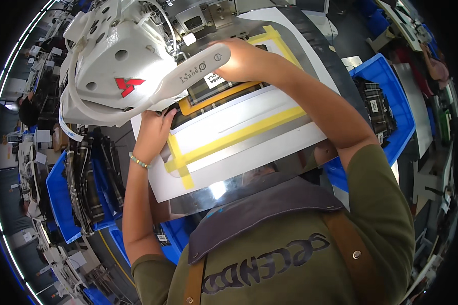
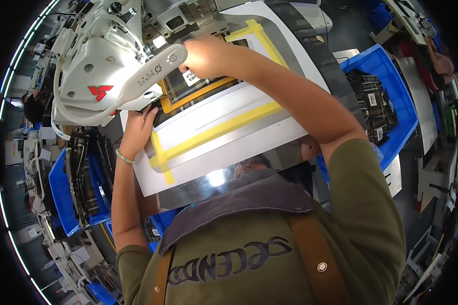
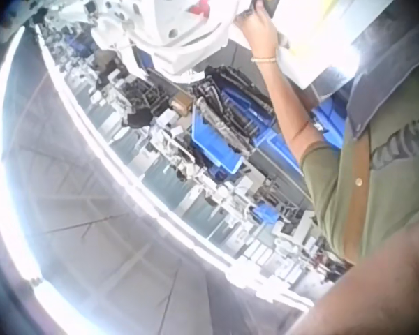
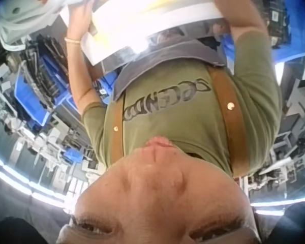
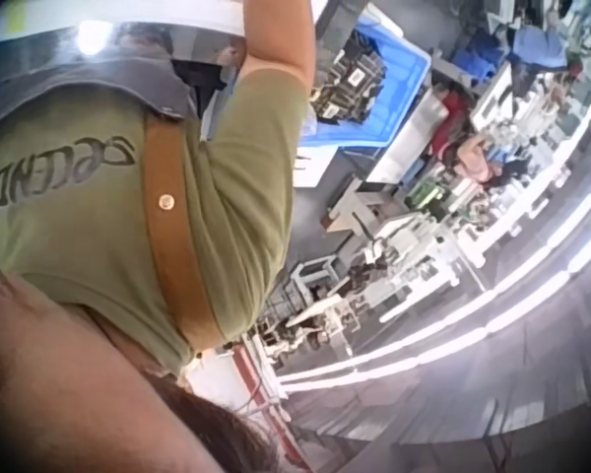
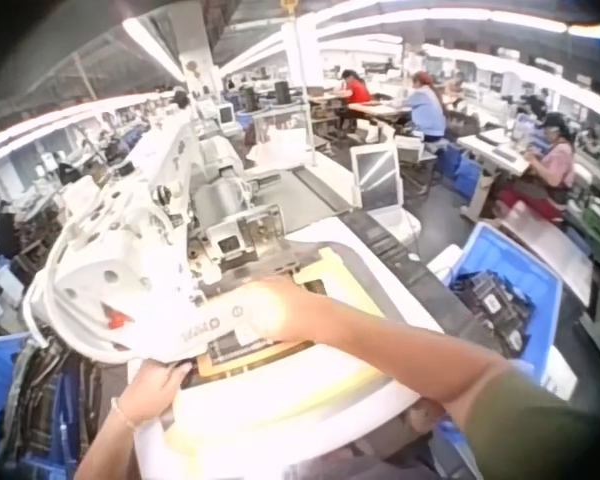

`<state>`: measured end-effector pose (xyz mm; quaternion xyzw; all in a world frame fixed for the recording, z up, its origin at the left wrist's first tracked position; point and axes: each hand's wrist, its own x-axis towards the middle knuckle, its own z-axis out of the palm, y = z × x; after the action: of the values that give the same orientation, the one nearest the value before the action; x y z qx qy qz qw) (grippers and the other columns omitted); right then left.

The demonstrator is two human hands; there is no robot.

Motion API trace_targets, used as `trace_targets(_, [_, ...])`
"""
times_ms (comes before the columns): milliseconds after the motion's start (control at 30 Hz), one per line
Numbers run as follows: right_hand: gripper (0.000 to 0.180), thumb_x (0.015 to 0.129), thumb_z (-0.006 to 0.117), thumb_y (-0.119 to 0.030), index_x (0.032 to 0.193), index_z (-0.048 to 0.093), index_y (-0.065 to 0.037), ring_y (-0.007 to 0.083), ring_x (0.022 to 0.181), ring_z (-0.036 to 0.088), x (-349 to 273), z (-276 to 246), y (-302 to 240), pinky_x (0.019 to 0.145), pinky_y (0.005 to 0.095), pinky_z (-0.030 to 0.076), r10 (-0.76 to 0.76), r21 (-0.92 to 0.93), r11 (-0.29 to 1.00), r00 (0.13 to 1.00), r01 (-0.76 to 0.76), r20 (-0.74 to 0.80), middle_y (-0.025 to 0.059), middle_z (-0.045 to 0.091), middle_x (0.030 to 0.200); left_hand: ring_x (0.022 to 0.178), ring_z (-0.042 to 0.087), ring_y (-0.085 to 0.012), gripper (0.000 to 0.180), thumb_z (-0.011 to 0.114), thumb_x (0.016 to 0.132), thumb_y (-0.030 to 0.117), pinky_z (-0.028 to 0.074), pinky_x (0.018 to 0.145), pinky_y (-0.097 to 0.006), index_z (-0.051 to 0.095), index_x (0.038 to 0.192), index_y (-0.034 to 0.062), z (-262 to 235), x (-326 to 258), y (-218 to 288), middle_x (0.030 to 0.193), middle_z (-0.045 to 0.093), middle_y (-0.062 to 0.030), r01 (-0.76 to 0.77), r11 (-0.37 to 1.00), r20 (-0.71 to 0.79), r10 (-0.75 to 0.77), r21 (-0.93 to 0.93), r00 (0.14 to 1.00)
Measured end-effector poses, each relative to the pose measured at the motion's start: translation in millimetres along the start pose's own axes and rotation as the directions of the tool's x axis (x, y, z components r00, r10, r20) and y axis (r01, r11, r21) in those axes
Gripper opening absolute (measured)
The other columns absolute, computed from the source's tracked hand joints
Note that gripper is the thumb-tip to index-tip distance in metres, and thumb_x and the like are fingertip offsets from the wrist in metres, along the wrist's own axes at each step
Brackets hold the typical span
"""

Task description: The person repeatedly sews small plaid pouches using a sewing machine. They pick pouches from a blue bin, place them under the presser foot, sew, and then remove them to place into another bin. The process is repeated continuously throughout the clip.

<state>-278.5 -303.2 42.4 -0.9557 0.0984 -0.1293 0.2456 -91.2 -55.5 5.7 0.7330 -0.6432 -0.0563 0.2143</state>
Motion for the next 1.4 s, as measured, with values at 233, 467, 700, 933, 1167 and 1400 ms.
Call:
trace_targets(233, [0.020, 0.079, 0.070, 0.001, 0.097, 0.068, -0.006, 0.0340, 0.094, 0.070, 8.5, 10.5, -8.2, 0.078, 0.0430, 0.055, -0.100, -0.071, 0.993, 0.995, 0.100, 0.004, 0.0133, 0.072, 0.098, 0.125, 0.057, -0.0375, 0.035, 0.057, 0.107, 0.025, 0.041, 0.111, -0.042, 0.066, 0.138, 0.0106, 14.0, 12.4, -8.3, 0.134, 0.064, -0.0199, 0.115, 0.970, 0.092, -0.097, -0.216, 0.991])
trace_targets(467, [0.026, 0.091, 0.067, -0.008, 0.116, 0.074, -0.009, 0.0334, 0.110, 0.066, -7.9, 16.2, -11.6, 0.096, 0.0417, 0.053, -0.297, -0.037, 0.954, 0.954, 0.298, 0.031, 0.0142, 0.068, 0.123, 0.114, 0.059, -0.0430, 0.034, 0.061, 0.104, 0.029, 0.045, 0.102, -0.047, 0.070, 0.126, 0.0048, 26.9, 7.8, -18.0, 0.126, 0.063, -0.0235, 0.034, 0.985, -0.022, -0.038, -0.169, 0.999])
trace_targets(700, [0.036, 0.094, 0.057, -0.008, 0.123, 0.076, -0.017, 0.0248, 0.127, 0.055, -30.9, 64.4, 6.4, 0.109, 0.0438, 0.039, -0.462, -0.070, 0.887, 0.883, 0.457, -0.083, 0.0097, 0.063, 0.131, 0.115, 0.063, -0.0268, 0.032, 0.058, 0.105, 0.013, 0.044, 0.108, -0.037, 0.066, 0.136, 0.0089, 22.5, 18.5, -11.5, 0.132, 0.069, -0.0098, 0.067, 0.963, 0.051, -0.056, -0.262, 0.997])
trace_targets(933, [0.037, 0.091, 0.060, -0.005, 0.121, 0.077, -0.016, 0.0282, 0.129, 0.053, -33.1, 66.8, -6.9, 0.112, 0.0453, 0.038, -0.426, -0.095, 0.903, 0.900, 0.418, -0.091, 0.0110, 0.063, 0.127, 0.107, 0.068, -0.0318, 0.027, 0.069, 0.093, 0.007, 0.052, 0.093, -0.041, 0.067, 0.119, 0.0000, 28.0, 11.5, -67.5, 0.114, 0.071, -0.0175, 0.079, 0.984, -0.183, -0.108, -0.159, 0.977])
trace_targets(1167, [0.032, 0.090, 0.062, -0.007, 0.116, 0.079, -0.015, 0.0272, 0.125, 0.056, -34.1, 73.7, -1.2, 0.107, 0.0448, 0.040, -0.423, -0.034, 0.905, 0.891, 0.424, -0.164, 0.0098, 0.064, 0.125, 0.092, 0.073, -0.0334, 0.019, 0.071, 0.089, 0.010, 0.056, 0.081, -0.043, 0.074, 0.106, 0.0016, 29.7, 22.7, -56.9, 0.097, 0.075, -0.0177, -0.041, 0.990, -0.167, 0.063, 0.132, 0.984])
trace_targets(1400, [0.030, 0.091, 0.064, -0.008, 0.115, 0.080, -0.016, 0.0264, 0.125, 0.056, -33.7, 72.7, 0.0, 0.107, 0.0443, 0.041, -0.411, -0.005, 0.910, 0.897, 0.415, -0.162, 0.0089, 0.065, 0.126, 0.088, 0.073, -0.0346, 0.019, 0.071, 0.087, 0.012, 0.057, 0.078, -0.043, 0.075, 0.103, 0.0017, 22.3, 28.9, -43.6, 0.095, 0.075, -0.0183, -0.052, 0.987, -0.187, 0.080, 0.153, 0.979])
